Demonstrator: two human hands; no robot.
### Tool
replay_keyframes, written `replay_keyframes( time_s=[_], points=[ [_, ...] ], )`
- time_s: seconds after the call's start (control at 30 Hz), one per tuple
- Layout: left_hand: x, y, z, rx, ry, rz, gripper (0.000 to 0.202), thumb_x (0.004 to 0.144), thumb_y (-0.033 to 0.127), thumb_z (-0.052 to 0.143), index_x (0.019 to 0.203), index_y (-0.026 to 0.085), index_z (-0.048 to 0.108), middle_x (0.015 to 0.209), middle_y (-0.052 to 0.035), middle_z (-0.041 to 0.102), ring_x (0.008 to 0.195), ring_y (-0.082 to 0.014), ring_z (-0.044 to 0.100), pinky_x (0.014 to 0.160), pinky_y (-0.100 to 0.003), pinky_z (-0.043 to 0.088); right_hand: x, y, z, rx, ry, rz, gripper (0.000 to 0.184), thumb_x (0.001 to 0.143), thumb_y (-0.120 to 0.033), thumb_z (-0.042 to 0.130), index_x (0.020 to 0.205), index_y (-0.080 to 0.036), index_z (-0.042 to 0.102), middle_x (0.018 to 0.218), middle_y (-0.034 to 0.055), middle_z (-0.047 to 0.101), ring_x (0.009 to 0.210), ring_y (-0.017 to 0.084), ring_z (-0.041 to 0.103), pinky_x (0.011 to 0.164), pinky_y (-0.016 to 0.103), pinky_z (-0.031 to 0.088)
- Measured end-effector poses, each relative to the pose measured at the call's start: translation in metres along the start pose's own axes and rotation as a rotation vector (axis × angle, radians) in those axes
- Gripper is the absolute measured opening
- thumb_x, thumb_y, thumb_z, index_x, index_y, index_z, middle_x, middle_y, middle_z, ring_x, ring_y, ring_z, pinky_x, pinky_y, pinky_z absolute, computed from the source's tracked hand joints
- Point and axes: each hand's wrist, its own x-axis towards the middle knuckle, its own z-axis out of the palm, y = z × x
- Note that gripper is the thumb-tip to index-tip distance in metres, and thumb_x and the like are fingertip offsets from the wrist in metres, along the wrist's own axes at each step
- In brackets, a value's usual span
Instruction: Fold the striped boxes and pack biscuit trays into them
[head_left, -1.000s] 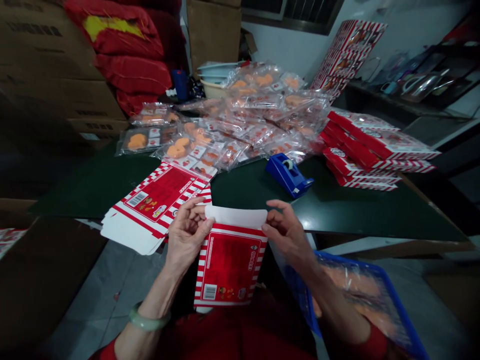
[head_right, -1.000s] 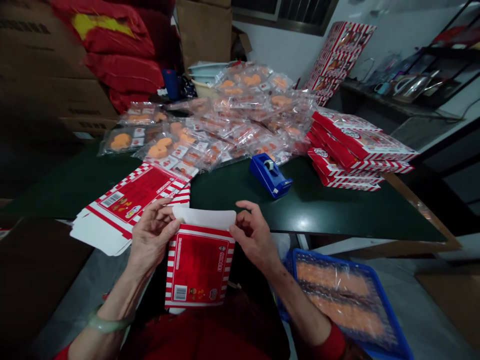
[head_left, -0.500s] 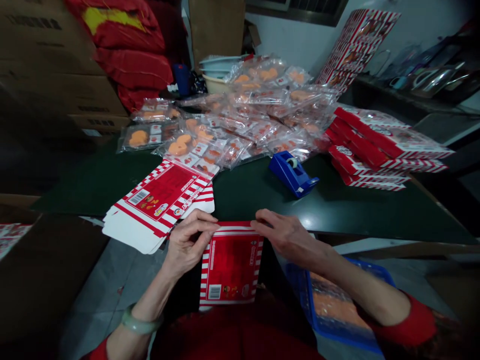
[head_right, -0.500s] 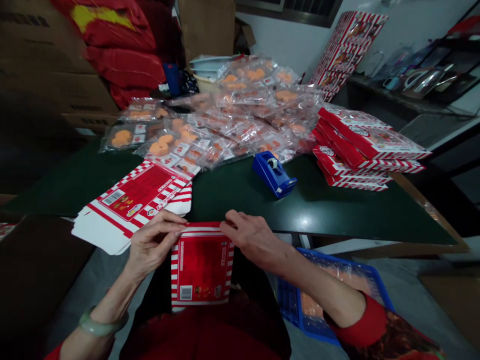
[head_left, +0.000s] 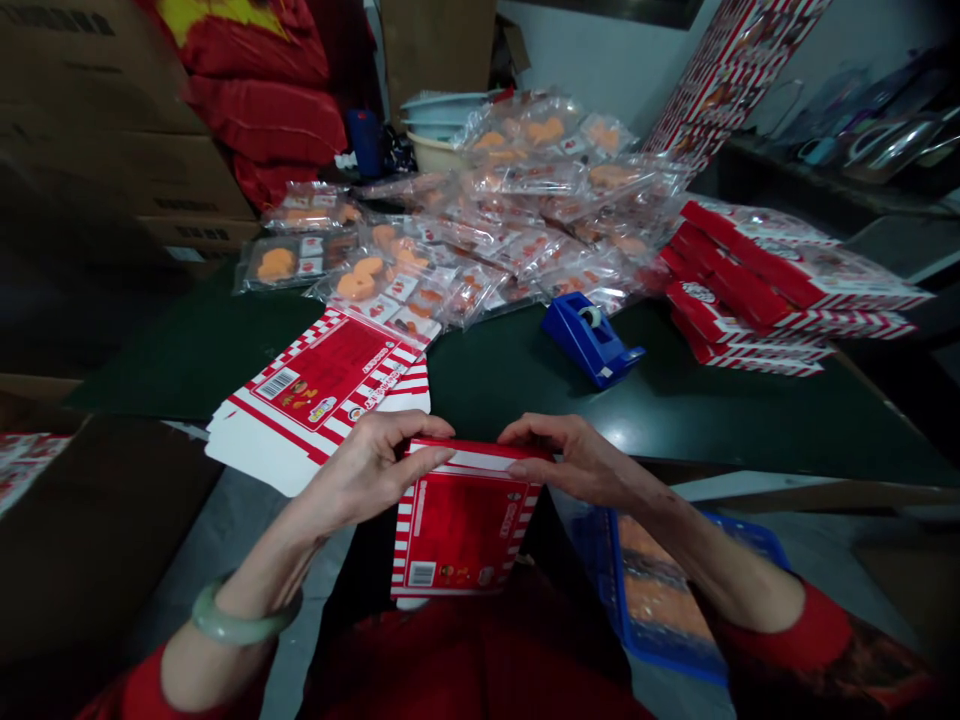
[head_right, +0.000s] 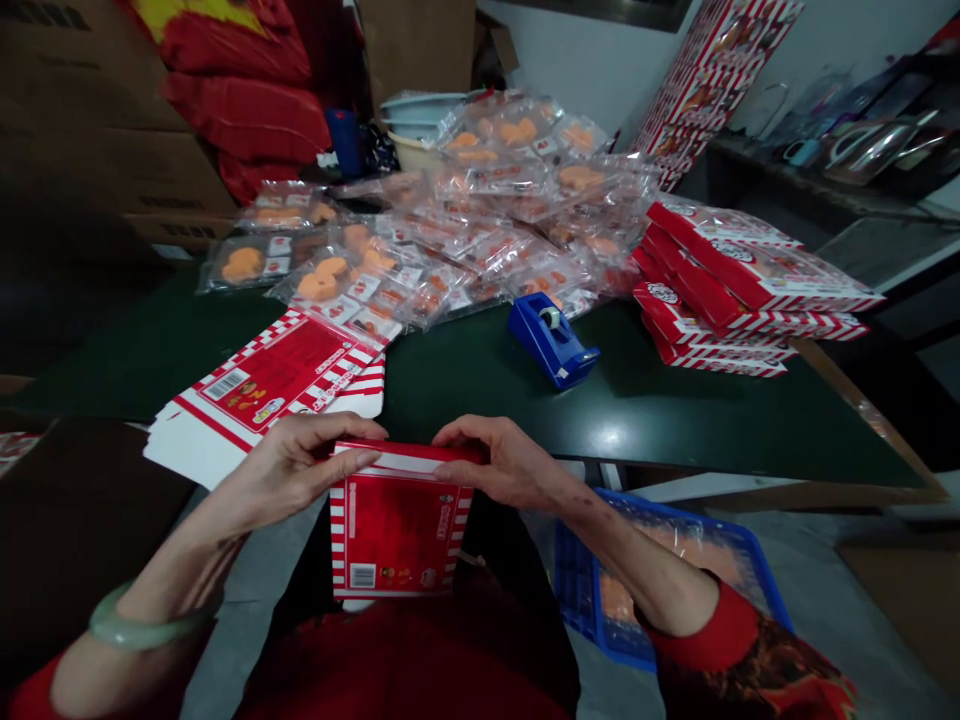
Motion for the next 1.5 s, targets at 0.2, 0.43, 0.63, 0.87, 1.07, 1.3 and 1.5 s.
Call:
replay_keyframes(
  time_s=[0.2, 0.43, 0.63, 0.87, 1.07, 1.3, 1.5],
  points=[
    [-0.002, 0.015, -0.007, 0.162, -0.142, 0.044, 0.024, 0.082, 0.029, 0.056, 0.083, 0.013, 0.073, 0.070, -0.0040, 0.068, 0.057, -0.0127, 0.056, 0.050, -0.020, 0.041, -0.002, -0.009, 0.001, -0.147, -0.019, -0.161, 0.020, 0.089, -0.024, 0.052, 0.086, -0.014, 0.069, 0.070, 0.0010, 0.062, 0.062, 0.009, 0.055, 0.056, 0.019, 0.041],
    [0.000, 0.002, -0.024, 0.247, -0.325, 0.104, 0.030, 0.088, 0.030, 0.048, 0.094, 0.013, 0.071, 0.059, 0.0012, 0.060, 0.048, -0.0089, 0.047, 0.045, -0.018, 0.036, -0.010, -0.002, 0.020, -0.314, 0.038, -0.326, 0.024, 0.095, -0.020, 0.043, 0.094, -0.015, 0.066, 0.068, 0.0001, 0.053, 0.061, 0.009, 0.048, 0.056, 0.020, 0.038],
    [-0.008, -0.009, -0.019, 0.436, -0.303, 0.326, 0.028, 0.092, 0.023, 0.040, 0.102, 0.016, 0.066, 0.072, -0.0015, 0.068, 0.060, -0.0117, 0.060, 0.056, -0.020, 0.046, -0.016, 0.012, 0.030, -0.302, 0.088, -0.392, 0.025, 0.095, -0.018, 0.038, 0.101, -0.014, 0.063, 0.077, 0.0042, 0.058, 0.066, 0.011, 0.053, 0.059, 0.022, 0.044],
    [-0.028, -0.038, -0.008, 0.690, -0.070, 0.677, 0.032, 0.092, 0.017, 0.039, 0.122, 0.014, 0.052, 0.108, -0.0137, 0.067, 0.100, -0.0203, 0.064, 0.084, -0.034, 0.055, -0.018, 0.035, 0.031, -0.398, 0.116, -0.522, 0.032, 0.095, -0.018, 0.037, 0.123, -0.016, 0.053, 0.100, 0.0102, 0.062, 0.086, 0.016, 0.060, 0.074, 0.029, 0.051],
    [-0.030, -0.054, 0.013, 0.397, 0.179, 0.587, 0.020, 0.087, 0.018, 0.054, 0.104, 0.015, 0.063, 0.108, -0.0133, 0.064, 0.096, -0.0185, 0.065, 0.080, -0.030, 0.055, -0.015, 0.047, 0.065, -0.376, 0.321, -0.544, 0.038, 0.093, -0.015, 0.037, 0.128, -0.018, 0.049, 0.101, 0.0109, 0.060, 0.089, 0.018, 0.060, 0.075, 0.031, 0.052],
    [-0.021, -0.054, 0.024, 0.212, 0.302, 0.497, 0.017, 0.079, 0.010, 0.062, 0.089, 0.022, 0.069, 0.091, -0.0038, 0.065, 0.081, -0.0137, 0.066, 0.070, -0.022, 0.053, -0.017, 0.056, 0.040, -0.354, 0.524, -0.382, 0.036, 0.092, -0.026, 0.039, 0.124, -0.022, 0.054, 0.106, 0.0095, 0.060, 0.087, 0.017, 0.061, 0.075, 0.032, 0.052],
    [-0.020, -0.053, 0.025, 0.174, 0.338, 0.490, 0.015, 0.079, 0.014, 0.062, 0.087, 0.023, 0.070, 0.089, -0.0028, 0.065, 0.078, -0.0139, 0.065, 0.066, -0.022, 0.052, 0.004, 0.051, -0.113, -0.203, 0.933, 0.360, 0.029, 0.078, -0.033, 0.056, 0.093, -0.012, 0.068, 0.068, 0.0038, 0.060, 0.054, 0.011, 0.048, 0.046, 0.022, 0.038]
  ],
)
